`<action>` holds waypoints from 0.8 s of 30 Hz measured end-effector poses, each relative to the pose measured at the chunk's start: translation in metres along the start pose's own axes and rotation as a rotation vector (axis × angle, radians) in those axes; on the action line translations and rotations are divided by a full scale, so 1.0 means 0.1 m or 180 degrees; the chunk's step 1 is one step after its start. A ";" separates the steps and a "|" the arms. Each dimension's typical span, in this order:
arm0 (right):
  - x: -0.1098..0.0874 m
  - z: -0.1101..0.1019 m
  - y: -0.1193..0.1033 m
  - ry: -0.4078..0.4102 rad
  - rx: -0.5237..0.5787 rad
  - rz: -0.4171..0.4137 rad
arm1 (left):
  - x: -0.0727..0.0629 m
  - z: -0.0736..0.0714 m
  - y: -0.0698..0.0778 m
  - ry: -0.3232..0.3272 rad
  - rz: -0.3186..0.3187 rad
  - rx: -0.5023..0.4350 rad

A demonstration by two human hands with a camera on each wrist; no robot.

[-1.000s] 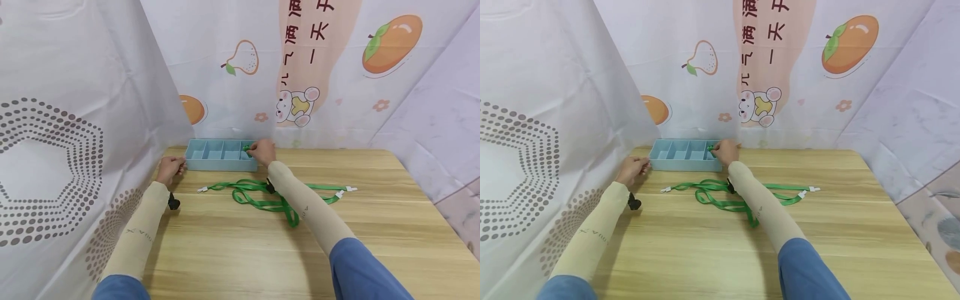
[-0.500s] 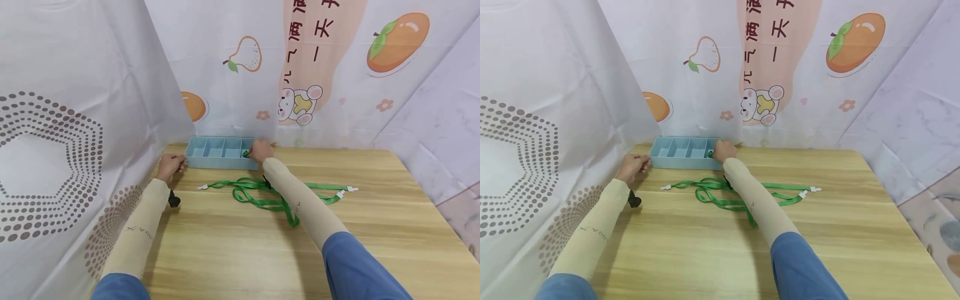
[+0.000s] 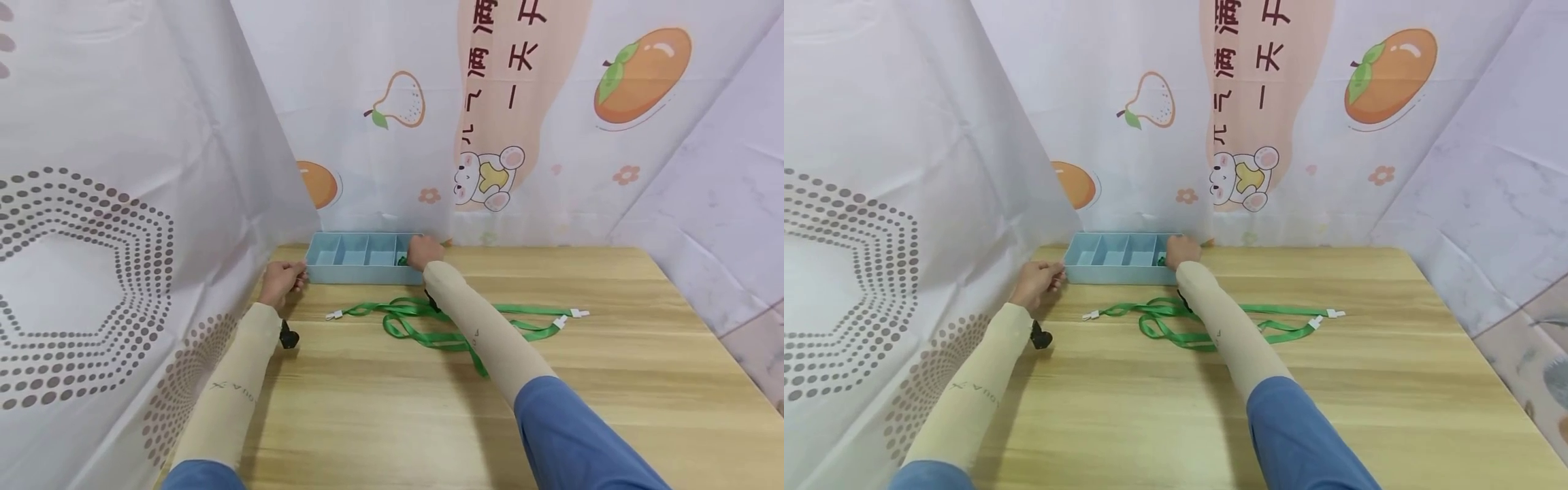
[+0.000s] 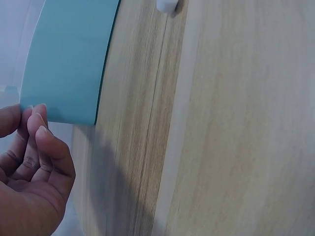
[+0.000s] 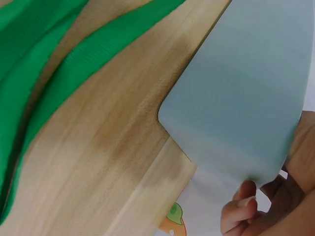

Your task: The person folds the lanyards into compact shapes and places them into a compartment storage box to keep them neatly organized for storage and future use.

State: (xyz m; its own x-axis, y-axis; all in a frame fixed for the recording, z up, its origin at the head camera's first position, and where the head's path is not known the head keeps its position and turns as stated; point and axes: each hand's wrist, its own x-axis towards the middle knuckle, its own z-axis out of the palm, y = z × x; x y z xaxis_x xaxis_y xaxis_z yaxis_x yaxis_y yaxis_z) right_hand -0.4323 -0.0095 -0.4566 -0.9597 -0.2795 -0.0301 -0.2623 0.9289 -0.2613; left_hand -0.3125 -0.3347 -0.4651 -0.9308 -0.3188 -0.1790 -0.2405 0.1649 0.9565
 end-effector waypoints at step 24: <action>-0.20 -0.12 0.11 0.0190 0.0380 -0.0589 | 0.03 -0.01 -0.03 -0.0001 0.0029 0.0104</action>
State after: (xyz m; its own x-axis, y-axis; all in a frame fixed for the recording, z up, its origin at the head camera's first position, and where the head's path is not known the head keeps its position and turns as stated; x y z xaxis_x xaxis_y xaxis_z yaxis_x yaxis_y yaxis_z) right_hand -0.4167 0.0091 -0.4476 -0.9015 -0.4243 0.0853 -0.4241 0.8269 -0.3693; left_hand -0.3145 -0.3368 -0.4684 -0.9331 -0.3167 -0.1704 -0.2407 0.1982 0.9501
